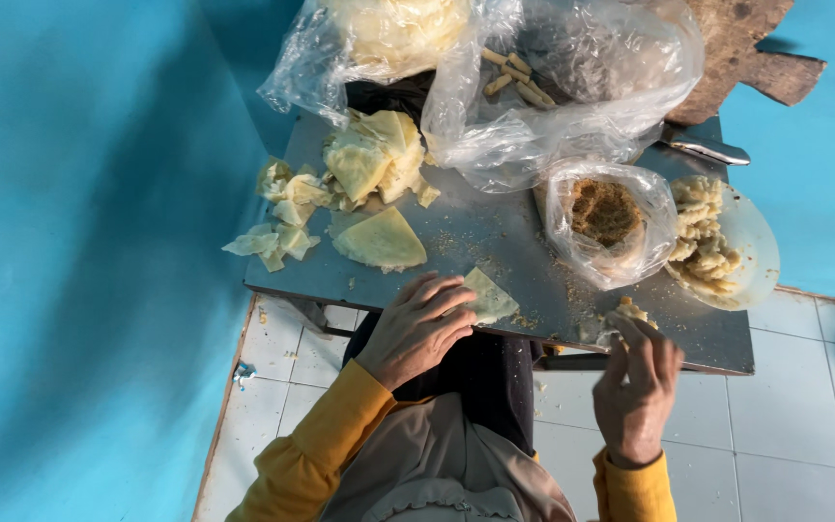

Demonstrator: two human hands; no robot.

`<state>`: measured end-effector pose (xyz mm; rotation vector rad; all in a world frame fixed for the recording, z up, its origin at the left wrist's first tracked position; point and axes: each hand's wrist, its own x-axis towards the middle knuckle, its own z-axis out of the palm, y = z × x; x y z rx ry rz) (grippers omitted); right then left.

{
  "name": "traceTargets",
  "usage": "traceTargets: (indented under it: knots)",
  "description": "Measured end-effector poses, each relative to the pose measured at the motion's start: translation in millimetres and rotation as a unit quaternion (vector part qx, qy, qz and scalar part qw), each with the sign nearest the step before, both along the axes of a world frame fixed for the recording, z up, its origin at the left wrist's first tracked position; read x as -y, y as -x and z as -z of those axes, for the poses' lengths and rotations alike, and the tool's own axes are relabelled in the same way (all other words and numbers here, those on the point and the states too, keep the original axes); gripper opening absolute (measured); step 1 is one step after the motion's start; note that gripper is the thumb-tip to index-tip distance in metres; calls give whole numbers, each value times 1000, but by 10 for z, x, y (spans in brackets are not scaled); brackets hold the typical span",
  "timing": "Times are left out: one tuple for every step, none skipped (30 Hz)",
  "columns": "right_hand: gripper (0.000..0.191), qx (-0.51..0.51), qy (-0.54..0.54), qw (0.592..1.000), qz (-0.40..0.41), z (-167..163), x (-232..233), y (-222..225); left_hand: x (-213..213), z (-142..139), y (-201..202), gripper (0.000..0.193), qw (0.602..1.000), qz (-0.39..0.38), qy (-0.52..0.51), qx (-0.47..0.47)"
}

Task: The person sits at a small metal table folding triangular dough wrappers around a brown filling. They pinch the wrapper edges closed by hand, place each finished pastry on a plate with others, and take more filling from a plastic-lined bowl as they work.

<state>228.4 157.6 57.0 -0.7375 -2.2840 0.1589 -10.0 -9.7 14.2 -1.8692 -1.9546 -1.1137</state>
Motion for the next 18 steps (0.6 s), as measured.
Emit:
traceTargets:
  knots:
    - [45,23,-22,999,39,35,13,-120,-1,11,-8,24,1000,6,11,-3]
    - [50,46,-43,995,77,81,28,-216,-5,25,-12,28,1000,6,5,-10]
    - [56,81,-51,990,103,132,42,-290,-8,40,-9,31,1000,6,0,-18]
    - [62,115,-59,983,129,180,48,-350,-11,58,-3,35,1000,6,-5,-26]
    - [69,149,-66,974,154,216,40,-398,-11,78,3,32,1000,10,-12,-24]
    - [71,160,-64,974,148,247,21,-426,-5,99,14,30,999,14,-20,-21]
    - [74,170,-63,973,143,276,4,-434,1,120,24,28,999,17,-29,-19]
    - [77,179,-62,972,136,300,-20,-426,4,140,41,28,999,12,-37,-37]
    - [78,190,-66,970,138,321,-37,-406,21,161,50,28,998,6,-44,-54]
    - [78,202,-70,967,140,341,-49,-372,40,181,58,28,996,0,-50,-70]
    - [79,215,-73,964,141,349,-60,-341,59,199,68,29,996,-7,-50,-68]
    - [78,202,-66,968,132,351,-57,-313,84,215,73,29,997,-13,-48,-64]
    - [76,189,-58,972,124,342,-56,-282,96,229,77,30,997,-18,-47,-62]
    - [75,175,-51,976,117,320,-51,-260,99,241,77,31,997,-18,-50,-60]
    - [70,175,-33,977,117,275,-52,-250,97,250,80,33,997,-19,-54,-58]
    - [67,176,-15,977,118,204,-58,-264,97,257,74,34,997,-19,-56,-55]
    - [64,173,2,978,118,132,-70,-255,91,261,74,33,997,-11,-56,-45]
    - [58,146,10,986,85,61,-86,-221,80,261,77,32,998,-6,-58,-38]
